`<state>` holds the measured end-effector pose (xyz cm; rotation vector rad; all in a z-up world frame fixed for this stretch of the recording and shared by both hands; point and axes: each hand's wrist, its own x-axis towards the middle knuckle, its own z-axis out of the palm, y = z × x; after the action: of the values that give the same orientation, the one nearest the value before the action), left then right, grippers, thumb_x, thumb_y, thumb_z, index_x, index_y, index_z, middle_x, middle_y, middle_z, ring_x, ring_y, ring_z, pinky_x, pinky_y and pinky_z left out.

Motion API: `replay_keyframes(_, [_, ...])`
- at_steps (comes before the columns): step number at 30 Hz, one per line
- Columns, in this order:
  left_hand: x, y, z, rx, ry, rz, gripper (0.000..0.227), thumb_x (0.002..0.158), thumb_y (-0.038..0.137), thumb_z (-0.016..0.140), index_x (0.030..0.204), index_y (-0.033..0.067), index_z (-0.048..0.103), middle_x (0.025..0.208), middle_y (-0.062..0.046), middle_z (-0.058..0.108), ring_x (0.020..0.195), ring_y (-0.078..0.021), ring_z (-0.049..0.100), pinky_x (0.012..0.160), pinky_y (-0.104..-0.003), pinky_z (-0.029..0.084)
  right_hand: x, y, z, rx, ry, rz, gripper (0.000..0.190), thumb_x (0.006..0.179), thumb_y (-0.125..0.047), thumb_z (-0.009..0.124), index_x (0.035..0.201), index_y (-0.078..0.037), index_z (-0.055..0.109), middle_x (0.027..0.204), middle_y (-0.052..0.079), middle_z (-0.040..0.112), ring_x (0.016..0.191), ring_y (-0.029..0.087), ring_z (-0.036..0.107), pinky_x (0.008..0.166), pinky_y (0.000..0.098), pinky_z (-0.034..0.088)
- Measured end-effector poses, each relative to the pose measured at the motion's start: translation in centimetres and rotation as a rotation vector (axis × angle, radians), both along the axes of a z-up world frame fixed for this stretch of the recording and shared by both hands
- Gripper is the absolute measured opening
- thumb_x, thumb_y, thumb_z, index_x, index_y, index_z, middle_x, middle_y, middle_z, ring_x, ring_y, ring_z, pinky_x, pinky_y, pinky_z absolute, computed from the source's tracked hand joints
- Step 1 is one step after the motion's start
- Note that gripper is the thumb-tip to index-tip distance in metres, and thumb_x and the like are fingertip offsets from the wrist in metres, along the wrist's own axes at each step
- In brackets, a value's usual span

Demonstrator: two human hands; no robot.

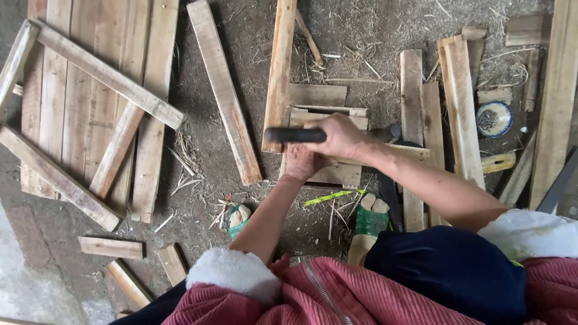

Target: Assembling wooden components by aligning planks and hammering them together on a workshop floor.

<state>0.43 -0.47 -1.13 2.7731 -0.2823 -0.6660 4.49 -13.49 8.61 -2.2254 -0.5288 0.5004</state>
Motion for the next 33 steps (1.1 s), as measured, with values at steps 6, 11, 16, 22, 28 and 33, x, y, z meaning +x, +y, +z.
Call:
replay_keyframes(6, [-0.5,0.5,-0.2,-0.003,-0.015,0.007,0.091,0.062,0.072,0.080,0.137,0.0277,0.057,0.151,0.000,0.045,0.146,-0.0262,0.024,0.127,-0.045,0.009,1.7,-2.1,-5.0,0.101,-0.041,-0.171,0.040,0.084,-0.039,0.081,0.110,-0.009,0.078,0.091,0.016,0.077,0.088,0.035,0.075,0.070,0.0399,0.054])
replay_keyframes(11, [-0.1,0.6,0.2,0.002,-0.041,-0.014,0.083,0.059,0.075,0.079,0.128,0.0310,0.063,0.146,0.001,0.047,0.142,-0.0242,0.026,0.126,-0.044,0.010,-0.3,0.4,-6.6,0.013,-0.084,0.031,0.047,0.072,-0.041,0.084,0.116,-0.028,0.076,0.101,0.002,0.079,0.097,0.029,0.074,0.082,0.0432,0.058])
replay_keyframes(16, [-0.5,0.6,0.6,-0.006,-0.057,-0.022,0.076,0.057,0.078,0.078,0.119,0.0342,0.070,0.141,0.002,0.049,0.138,-0.0222,0.028,0.125,-0.042,0.011,1.2,-1.1,-0.2,0.198,0.099,-0.241,0.023,0.088,-0.044,0.077,0.085,-0.021,0.080,0.063,0.007,0.068,0.062,0.023,0.063,0.061,0.0387,0.047])
replay_keyframes(22, [-0.6,1.1,1.8,-0.109,-0.113,-0.025,0.076,0.063,0.066,0.084,0.130,0.0437,0.057,0.131,0.005,0.043,0.131,-0.0238,0.036,0.122,-0.046,0.020,0.9,-4.5,-4.1,0.286,0.005,-0.453,0.028,0.080,-0.032,0.088,0.068,-0.019,0.067,0.055,-0.004,0.058,0.054,0.008,0.055,0.049,0.0215,0.038])
replay_keyframes(28, [-0.9,1.1,0.3,-0.149,-0.199,0.007,0.077,0.057,0.062,0.088,0.127,0.0428,0.062,0.126,0.003,0.047,0.129,-0.0262,0.041,0.123,-0.047,0.022,0.4,-8.9,-2.7,0.564,0.106,-0.638,0.021,0.092,-0.023,0.076,0.079,-0.019,0.060,0.054,-0.005,0.053,0.048,0.007,0.056,0.052,0.0232,0.047])
replay_keyframes(33, [-0.9,0.5,2.9,-0.041,-0.167,-0.013,0.077,0.060,0.058,0.089,0.127,0.0290,0.065,0.125,-0.002,0.049,0.132,-0.0291,0.039,0.122,-0.050,0.024,0.2,-9.0,-2.2,0.877,0.162,-0.770,0.020,0.105,-0.007,0.064,0.091,-0.012,0.051,0.049,-0.003,0.039,0.037,0.009,0.046,0.055,0.0314,0.057])
